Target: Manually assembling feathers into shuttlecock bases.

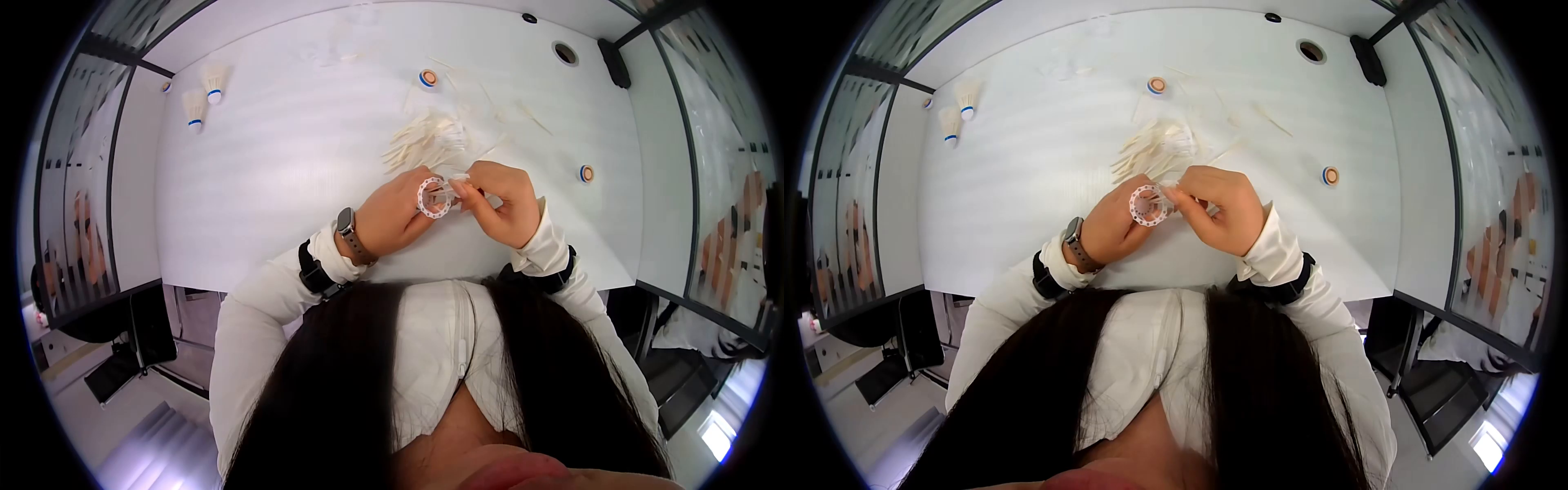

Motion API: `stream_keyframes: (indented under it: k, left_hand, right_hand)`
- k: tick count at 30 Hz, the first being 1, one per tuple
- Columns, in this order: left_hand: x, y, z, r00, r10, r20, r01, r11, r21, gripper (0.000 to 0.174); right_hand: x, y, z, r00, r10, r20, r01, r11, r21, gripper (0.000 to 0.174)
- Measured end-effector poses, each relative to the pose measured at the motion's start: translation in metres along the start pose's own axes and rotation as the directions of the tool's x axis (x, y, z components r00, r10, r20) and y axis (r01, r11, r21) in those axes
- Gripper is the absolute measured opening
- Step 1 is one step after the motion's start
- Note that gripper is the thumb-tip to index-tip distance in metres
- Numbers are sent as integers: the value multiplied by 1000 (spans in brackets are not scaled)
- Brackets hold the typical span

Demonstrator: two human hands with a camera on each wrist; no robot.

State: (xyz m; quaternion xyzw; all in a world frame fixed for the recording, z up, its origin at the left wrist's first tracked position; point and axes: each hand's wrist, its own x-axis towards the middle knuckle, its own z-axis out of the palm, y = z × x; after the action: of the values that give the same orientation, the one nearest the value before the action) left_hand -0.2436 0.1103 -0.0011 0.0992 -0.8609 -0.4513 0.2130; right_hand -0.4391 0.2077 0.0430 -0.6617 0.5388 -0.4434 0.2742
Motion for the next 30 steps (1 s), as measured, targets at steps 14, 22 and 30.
stream_keyframes:
  k: [14, 22, 30]
  left_hand:
    - [-3, 7, -14, 995, 94, -27, -96, 990, -103, 26]
    - [-2, 7, -12, 980, 193, -53, -196, 979, -55, 35]
    - [-3, 6, -11, 983, 172, -63, -178, 979, -96, 31]
  right_hand:
    - [1, 24, -21, 984, -130, -119, 58, 878, -475, 26]
    - [-6, 33, -9, 999, 26, -41, -46, 781, -623, 37]
    - [-3, 32, -11, 984, -94, -152, -8, 827, -562, 27]
